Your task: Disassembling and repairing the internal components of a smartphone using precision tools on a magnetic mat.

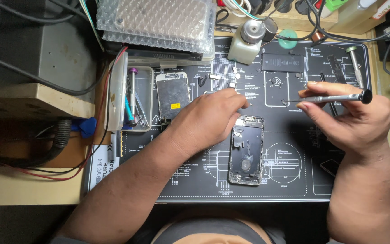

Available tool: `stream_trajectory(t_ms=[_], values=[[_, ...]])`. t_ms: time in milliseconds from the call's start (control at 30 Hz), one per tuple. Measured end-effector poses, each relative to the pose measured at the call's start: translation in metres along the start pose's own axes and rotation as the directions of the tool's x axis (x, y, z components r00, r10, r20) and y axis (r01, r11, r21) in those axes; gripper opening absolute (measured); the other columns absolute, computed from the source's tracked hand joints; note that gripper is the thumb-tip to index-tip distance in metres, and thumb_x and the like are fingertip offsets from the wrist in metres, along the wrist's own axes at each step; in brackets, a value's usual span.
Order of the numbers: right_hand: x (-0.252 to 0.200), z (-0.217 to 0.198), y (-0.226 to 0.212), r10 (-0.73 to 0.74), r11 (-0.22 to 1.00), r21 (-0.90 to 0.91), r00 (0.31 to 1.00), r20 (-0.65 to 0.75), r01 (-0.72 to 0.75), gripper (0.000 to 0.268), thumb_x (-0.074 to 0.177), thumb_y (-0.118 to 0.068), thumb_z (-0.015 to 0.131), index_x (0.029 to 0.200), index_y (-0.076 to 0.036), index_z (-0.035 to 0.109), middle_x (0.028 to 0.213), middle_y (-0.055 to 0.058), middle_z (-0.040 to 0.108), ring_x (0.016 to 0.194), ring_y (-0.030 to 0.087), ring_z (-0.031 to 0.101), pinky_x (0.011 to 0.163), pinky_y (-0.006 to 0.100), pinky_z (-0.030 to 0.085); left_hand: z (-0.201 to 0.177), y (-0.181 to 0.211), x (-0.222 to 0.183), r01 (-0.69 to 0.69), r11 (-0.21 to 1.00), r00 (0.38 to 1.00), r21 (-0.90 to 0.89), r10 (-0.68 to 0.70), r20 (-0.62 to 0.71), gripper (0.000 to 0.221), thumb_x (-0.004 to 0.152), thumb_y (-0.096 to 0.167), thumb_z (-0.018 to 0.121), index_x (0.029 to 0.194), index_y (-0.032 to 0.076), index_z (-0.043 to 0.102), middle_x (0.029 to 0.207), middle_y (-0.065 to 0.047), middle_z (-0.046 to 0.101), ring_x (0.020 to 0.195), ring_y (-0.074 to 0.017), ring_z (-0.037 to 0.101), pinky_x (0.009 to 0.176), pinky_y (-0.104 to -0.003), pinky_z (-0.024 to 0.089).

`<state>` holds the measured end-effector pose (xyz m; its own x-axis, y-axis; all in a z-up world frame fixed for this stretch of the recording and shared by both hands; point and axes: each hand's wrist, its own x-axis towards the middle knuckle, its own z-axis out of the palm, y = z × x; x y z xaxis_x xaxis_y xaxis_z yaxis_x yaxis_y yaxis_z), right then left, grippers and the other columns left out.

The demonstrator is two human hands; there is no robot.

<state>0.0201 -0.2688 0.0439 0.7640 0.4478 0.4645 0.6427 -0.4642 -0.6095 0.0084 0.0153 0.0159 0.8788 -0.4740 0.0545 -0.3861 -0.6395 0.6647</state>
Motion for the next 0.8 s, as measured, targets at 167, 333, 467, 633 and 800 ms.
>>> stream_trajectory(t_ms=[167, 333, 467, 633, 800], values=[[0.005, 0.001, 0.002, 0.169, 0.984, 0.052, 0.986, 0.001, -0.169, 0.013, 0.103, 0.008, 0.068, 0.112, 0.014, 0.060, 0.107, 0.026, 0.070, 0.091, 0.029, 0.072, 0.083, 0.034, 0.059, 0.011, -0.006, 0.002, -0.009, 0.998, 0.999, 0.063, 0.006, 0.045, 0.018, 0.093, 0.024, 0.064, 0.106, 0.013, 0.068, 0.097, -0.007, 0.063, 0.085, -0.0361, 0.067, 0.071, -0.053, 0.053], [0.009, 0.005, -0.004, 0.329, 0.928, 0.164, 0.942, 0.067, -0.336, 0.011, 0.107, 0.002, 0.057, 0.114, 0.010, 0.053, 0.107, 0.022, 0.070, 0.089, 0.028, 0.076, 0.075, 0.030, 0.062, 0.011, -0.006, -0.001, -0.035, 0.998, 0.999, 0.057, 0.033, 0.031, 0.015, 0.090, 0.022, 0.066, 0.101, 0.012, 0.066, 0.094, -0.007, 0.063, 0.086, -0.0343, 0.066, 0.072, -0.051, 0.052], [0.007, 0.005, 0.002, 0.289, 0.921, 0.256, 0.956, 0.058, -0.294, 0.017, 0.105, 0.006, 0.054, 0.118, 0.006, 0.044, 0.112, 0.026, 0.067, 0.094, 0.032, 0.075, 0.085, 0.037, 0.065, 0.007, -0.002, -0.003, -0.136, 0.990, 0.991, 0.030, 0.136, 0.019, 0.006, 0.092, 0.017, 0.061, 0.091, 0.013, 0.065, 0.090, -0.007, 0.057, 0.076, -0.0332, 0.064, 0.059, -0.050, 0.050], [0.004, 0.004, 0.007, 0.282, 0.918, 0.275, 0.958, 0.057, -0.287, 0.019, 0.104, 0.007, 0.054, 0.118, 0.004, 0.042, 0.115, 0.029, 0.065, 0.098, 0.035, 0.074, 0.092, 0.039, 0.064, 0.009, -0.007, -0.003, -0.148, 0.989, 0.987, 0.010, 0.147, 0.068, 0.007, 0.087, 0.019, 0.068, 0.088, 0.015, 0.074, 0.097, -0.002, 0.060, 0.084, -0.0256, 0.065, 0.063, -0.045, 0.053], [0.005, 0.002, 0.010, 0.315, 0.926, 0.198, 0.947, 0.060, -0.321, 0.010, 0.106, 0.007, 0.054, 0.114, 0.006, 0.049, 0.115, 0.026, 0.067, 0.099, 0.031, 0.074, 0.090, 0.037, 0.063, 0.006, -0.007, -0.004, -0.093, 0.996, 0.986, -0.009, 0.093, 0.135, 0.012, 0.085, 0.019, 0.069, 0.090, 0.019, 0.080, 0.105, 0.001, 0.063, 0.089, -0.0250, 0.067, 0.069, -0.045, 0.054]])
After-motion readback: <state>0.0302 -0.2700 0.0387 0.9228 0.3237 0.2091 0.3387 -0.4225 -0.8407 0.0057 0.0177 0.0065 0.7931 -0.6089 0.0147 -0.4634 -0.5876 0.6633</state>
